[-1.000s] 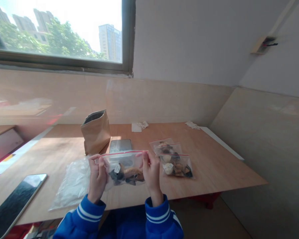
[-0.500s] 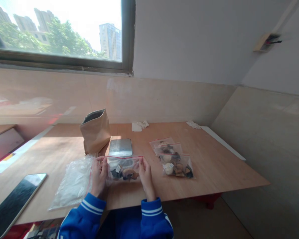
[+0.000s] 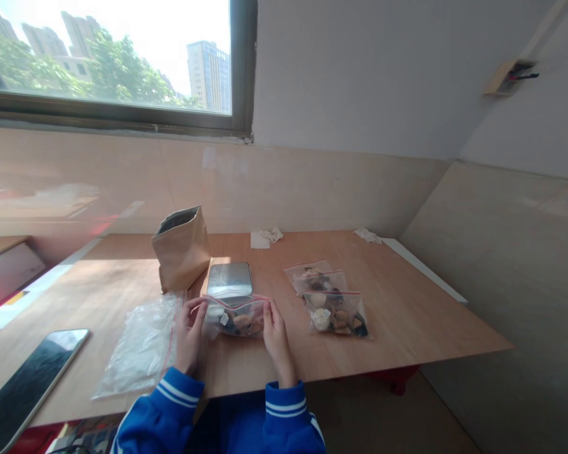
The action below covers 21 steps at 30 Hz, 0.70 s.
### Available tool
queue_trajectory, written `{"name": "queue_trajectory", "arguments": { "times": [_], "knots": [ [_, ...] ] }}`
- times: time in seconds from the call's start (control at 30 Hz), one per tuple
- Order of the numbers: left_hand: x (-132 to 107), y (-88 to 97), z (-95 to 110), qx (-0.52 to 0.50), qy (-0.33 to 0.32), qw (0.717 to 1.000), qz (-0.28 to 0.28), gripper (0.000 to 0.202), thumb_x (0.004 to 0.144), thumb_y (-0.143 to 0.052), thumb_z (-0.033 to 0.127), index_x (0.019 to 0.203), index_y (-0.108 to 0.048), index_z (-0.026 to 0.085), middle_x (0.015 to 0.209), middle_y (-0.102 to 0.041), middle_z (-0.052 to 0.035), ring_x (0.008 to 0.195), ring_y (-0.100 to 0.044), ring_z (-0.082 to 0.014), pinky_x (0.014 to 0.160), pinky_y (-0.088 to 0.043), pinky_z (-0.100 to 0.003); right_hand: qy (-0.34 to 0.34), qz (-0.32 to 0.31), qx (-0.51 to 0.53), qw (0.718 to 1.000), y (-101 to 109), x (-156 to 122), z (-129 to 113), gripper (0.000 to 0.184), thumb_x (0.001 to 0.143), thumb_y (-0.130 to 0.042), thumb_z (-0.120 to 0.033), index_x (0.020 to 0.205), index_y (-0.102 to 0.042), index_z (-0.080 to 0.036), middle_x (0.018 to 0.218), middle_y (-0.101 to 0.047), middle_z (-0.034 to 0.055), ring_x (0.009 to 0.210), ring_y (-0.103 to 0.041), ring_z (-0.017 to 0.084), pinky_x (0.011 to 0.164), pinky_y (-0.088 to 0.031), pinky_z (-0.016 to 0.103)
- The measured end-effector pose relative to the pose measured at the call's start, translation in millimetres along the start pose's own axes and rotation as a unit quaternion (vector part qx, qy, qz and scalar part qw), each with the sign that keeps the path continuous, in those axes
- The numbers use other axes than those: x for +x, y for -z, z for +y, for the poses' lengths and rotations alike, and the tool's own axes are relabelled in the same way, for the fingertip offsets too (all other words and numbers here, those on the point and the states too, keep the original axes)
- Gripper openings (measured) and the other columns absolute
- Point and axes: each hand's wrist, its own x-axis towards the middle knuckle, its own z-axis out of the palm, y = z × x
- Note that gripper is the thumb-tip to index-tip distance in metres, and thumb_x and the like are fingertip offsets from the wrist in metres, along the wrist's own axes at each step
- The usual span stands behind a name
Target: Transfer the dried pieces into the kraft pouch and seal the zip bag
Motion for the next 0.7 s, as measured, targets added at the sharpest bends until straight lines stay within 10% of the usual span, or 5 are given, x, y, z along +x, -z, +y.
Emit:
{"name": "queue_trajectory", "arguments": {
  "times": [0.33, 0.7],
  "knots": [
    [-0.7, 1.3, 8.7, -0.017, 0.016, 0.999, 0.025, 0.035, 0.080, -0.061, 0.049, 0.090, -0.061, 0.016, 0.074, -0.068, -0.0036, 0.072, -0.064, -0.0175, 0.073, -0.051, -0.033, 0.010, 0.069, 0.002, 0.998, -2.4, -4.8, -1.5, 0.053, 0.086, -0.043, -0.065, 0.075, -0.062, -0.017, 0.072, -0.069, 0.0075, 0.063, -0.061, 0.017, 0.059, -0.050, 0.028],
    [-3.9, -0.6, 4.6, -0.008, 0.014, 0.999, -0.030, 0.032, 0.079, -0.063, 0.046, 0.094, -0.063, 0.017, 0.082, -0.064, -0.0035, 0.073, -0.063, -0.0162, 0.062, -0.049, -0.027, -0.023, 0.121, 0.026, 0.992, 10.4, -4.7, 4.0, 0.045, 0.080, -0.059, -0.058, 0.086, -0.065, -0.014, 0.077, -0.070, 0.0066, 0.065, -0.063, 0.017, 0.065, -0.053, 0.030]
  ]
}}
